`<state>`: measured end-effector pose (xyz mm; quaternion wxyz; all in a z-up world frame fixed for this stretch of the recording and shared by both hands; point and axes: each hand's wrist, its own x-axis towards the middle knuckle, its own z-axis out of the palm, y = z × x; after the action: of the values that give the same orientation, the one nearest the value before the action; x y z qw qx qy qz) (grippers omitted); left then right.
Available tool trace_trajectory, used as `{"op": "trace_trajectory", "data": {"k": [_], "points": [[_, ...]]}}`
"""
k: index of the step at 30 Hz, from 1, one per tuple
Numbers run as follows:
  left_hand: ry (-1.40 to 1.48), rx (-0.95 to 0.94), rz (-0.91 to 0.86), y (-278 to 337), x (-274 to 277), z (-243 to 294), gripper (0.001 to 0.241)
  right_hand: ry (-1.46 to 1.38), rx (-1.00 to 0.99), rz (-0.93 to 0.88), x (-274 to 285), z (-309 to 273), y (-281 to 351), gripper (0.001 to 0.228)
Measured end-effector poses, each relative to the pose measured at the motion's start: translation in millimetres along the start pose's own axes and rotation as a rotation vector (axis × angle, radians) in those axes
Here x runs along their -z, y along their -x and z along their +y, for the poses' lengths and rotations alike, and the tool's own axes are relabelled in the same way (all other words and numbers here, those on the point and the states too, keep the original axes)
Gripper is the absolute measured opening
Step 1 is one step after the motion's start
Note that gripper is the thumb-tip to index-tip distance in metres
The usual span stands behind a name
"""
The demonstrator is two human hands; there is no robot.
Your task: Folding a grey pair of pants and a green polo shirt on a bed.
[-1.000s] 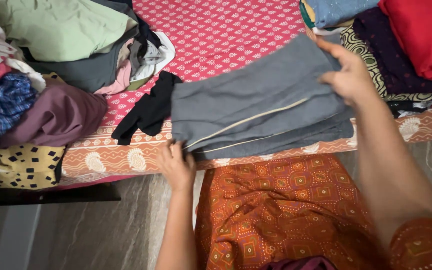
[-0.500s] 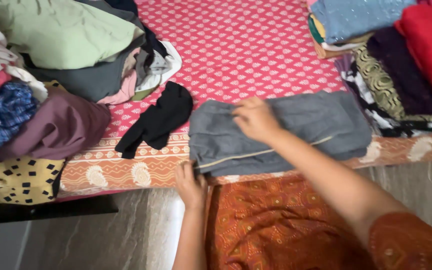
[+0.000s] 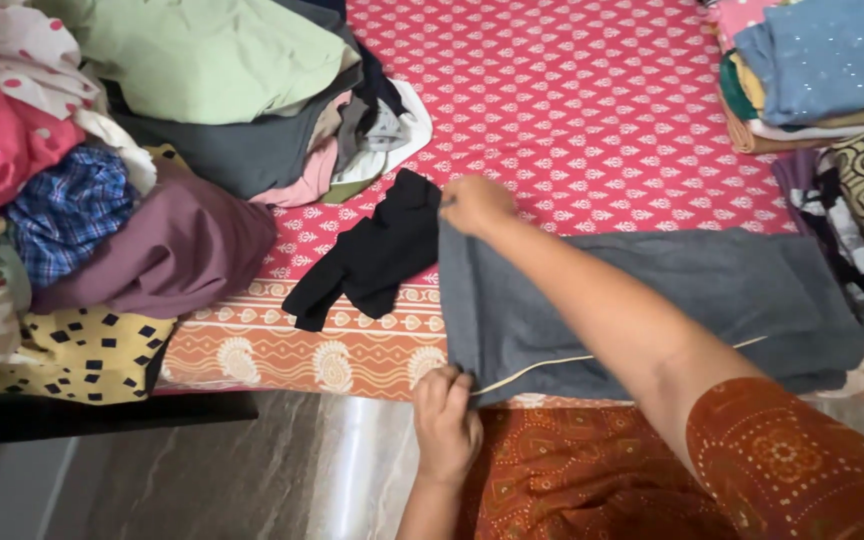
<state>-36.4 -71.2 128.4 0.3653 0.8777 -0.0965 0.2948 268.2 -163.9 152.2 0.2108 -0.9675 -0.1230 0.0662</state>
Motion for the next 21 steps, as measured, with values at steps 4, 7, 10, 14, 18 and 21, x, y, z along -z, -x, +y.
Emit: {"op": "trace_trajectory", "data": {"k": [4, 7, 10, 14, 18, 21], "points": [[-0.019, 0.028, -0.023, 5.4, -3.3, -5.6, 0.047, -0.137, -0.05, 0.198, -13.3, 23.8, -17.8, 0.024], [-0.054, 0.11, -0.026, 16.1, -12.8, -14.6, 0.047, -0.205, -0.029, 0.099, -25.4, 33.5, -10.4, 0.024], [-0.095, 0.144, -0.092, 19.8, -9.2, -12.1, 0.062, -0.484, 0.063, 0.081, -46.1, 69.2, -17.2, 0.026], [-0.14, 0.223, -0.197, 6.3, 3.8, -3.5, 0.054, -0.435, 0.16, 0.015, -22.3, 117.6, -3.7, 0.036], [-0.101, 0.192, -0.1, -30.9, 12.1, 25.9, 0.045, -0.217, 0.11, -0.22, 2.7, 136.0, 34.6, 0.04], [-0.073, 0.109, -0.065, -47.4, -13.5, 37.3, 0.046, -0.206, 0.377, -0.064, -9.1, 140.6, 50.4, 0.039]]}}
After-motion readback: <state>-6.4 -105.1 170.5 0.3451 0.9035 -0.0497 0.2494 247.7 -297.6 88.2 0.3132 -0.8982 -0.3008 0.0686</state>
